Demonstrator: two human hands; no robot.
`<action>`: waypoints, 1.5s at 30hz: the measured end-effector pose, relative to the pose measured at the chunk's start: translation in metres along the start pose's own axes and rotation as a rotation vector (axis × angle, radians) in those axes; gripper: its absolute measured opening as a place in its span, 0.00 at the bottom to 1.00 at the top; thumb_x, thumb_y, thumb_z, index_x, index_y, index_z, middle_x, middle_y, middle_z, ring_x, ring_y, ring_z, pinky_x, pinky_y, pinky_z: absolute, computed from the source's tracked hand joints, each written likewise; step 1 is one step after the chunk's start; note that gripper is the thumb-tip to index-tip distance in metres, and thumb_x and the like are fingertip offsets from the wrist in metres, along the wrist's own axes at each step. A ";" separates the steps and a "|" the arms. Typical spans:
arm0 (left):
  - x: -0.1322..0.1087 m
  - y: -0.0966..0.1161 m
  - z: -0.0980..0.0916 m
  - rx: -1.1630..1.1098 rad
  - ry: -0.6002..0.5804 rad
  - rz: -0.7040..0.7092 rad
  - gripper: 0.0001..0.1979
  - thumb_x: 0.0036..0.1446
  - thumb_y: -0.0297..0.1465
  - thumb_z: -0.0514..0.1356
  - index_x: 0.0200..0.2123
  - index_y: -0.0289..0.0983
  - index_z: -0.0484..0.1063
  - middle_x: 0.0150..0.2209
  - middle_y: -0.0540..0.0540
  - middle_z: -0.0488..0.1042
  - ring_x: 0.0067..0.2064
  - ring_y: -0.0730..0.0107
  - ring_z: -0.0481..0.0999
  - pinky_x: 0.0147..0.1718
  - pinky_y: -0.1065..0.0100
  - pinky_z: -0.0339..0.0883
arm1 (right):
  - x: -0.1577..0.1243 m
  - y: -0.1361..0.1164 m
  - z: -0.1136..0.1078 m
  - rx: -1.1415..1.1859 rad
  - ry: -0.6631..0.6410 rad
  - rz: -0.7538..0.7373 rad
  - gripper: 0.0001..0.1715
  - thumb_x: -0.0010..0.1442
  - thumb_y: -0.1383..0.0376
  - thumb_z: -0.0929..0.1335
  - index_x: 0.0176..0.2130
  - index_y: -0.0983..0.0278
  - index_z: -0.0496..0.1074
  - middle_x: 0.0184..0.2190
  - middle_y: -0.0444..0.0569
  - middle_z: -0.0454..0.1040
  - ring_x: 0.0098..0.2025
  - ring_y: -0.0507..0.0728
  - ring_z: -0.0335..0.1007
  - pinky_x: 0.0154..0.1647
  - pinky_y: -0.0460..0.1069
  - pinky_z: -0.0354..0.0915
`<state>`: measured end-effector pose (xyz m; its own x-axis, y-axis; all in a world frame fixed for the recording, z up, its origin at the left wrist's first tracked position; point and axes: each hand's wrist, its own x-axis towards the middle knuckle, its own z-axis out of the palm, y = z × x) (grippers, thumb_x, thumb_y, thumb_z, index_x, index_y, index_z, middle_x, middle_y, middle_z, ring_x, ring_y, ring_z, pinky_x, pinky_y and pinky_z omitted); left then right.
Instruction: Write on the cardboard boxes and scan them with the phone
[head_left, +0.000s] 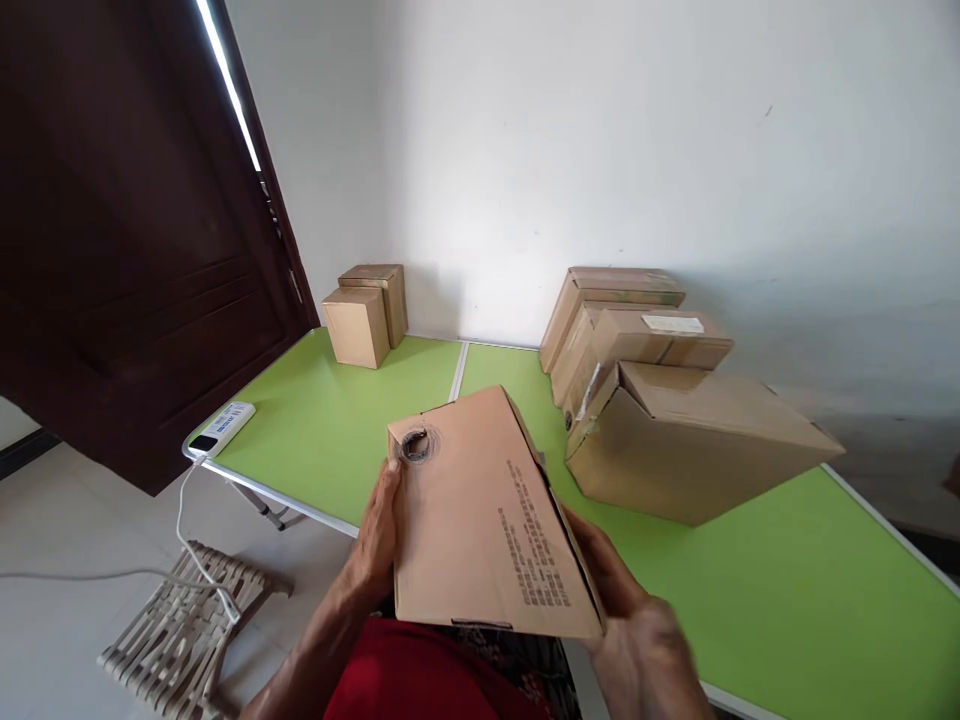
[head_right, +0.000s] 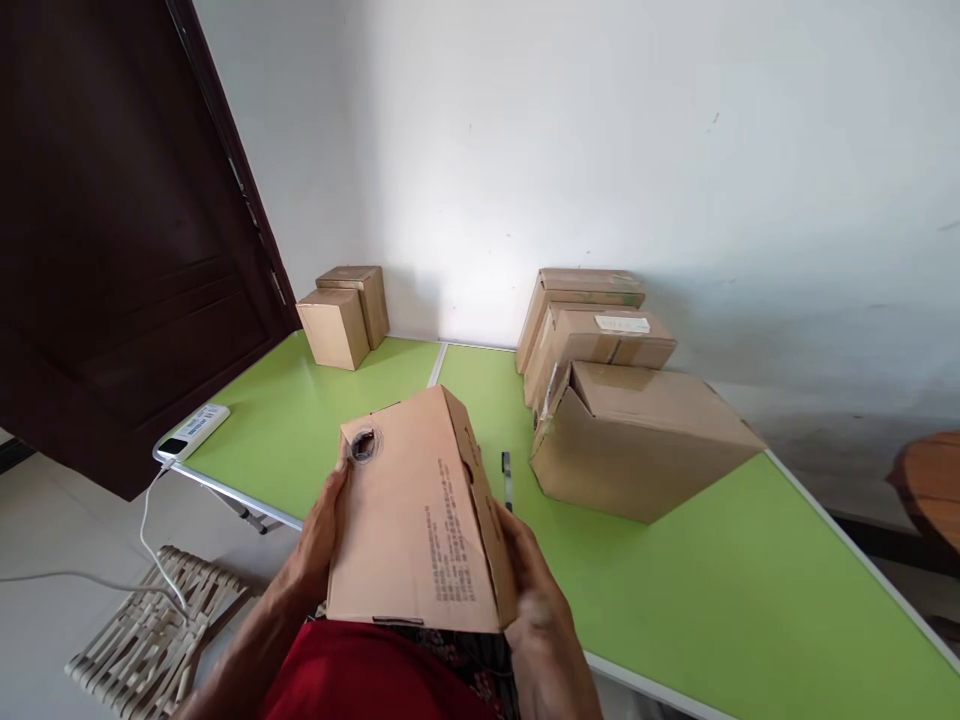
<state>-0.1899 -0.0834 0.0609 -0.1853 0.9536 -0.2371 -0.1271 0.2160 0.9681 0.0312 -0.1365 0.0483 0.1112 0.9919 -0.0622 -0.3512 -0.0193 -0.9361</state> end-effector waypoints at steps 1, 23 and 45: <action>-0.002 0.004 -0.002 0.036 0.006 0.062 0.41 0.67 0.61 0.55 0.69 0.38 0.70 0.67 0.39 0.74 0.74 0.43 0.64 0.72 0.50 0.61 | 0.000 -0.002 0.002 -0.087 0.008 0.001 0.48 0.54 0.34 0.74 0.64 0.55 0.73 0.65 0.59 0.76 0.63 0.74 0.75 0.52 0.62 0.78; -0.018 0.004 -0.044 0.493 -0.257 0.171 0.36 0.68 0.50 0.61 0.74 0.49 0.60 0.73 0.39 0.65 0.73 0.41 0.62 0.72 0.44 0.54 | 0.028 0.042 0.048 -0.738 0.173 -0.174 0.60 0.54 0.35 0.73 0.70 0.68 0.62 0.70 0.70 0.63 0.73 0.77 0.58 0.71 0.70 0.59; -0.013 0.003 -0.067 0.642 -0.252 0.196 0.45 0.62 0.39 0.68 0.78 0.51 0.53 0.78 0.46 0.58 0.80 0.41 0.49 0.76 0.41 0.44 | 0.051 0.024 0.014 -0.867 0.091 -0.141 0.43 0.63 0.32 0.65 0.53 0.64 0.77 0.50 0.63 0.81 0.50 0.70 0.78 0.48 0.63 0.73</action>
<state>-0.2537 -0.1091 0.0609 0.0943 0.9902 -0.1033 0.4982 0.0429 0.8660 0.0153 -0.0843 0.0279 0.1866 0.9791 0.0813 0.4966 -0.0226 -0.8677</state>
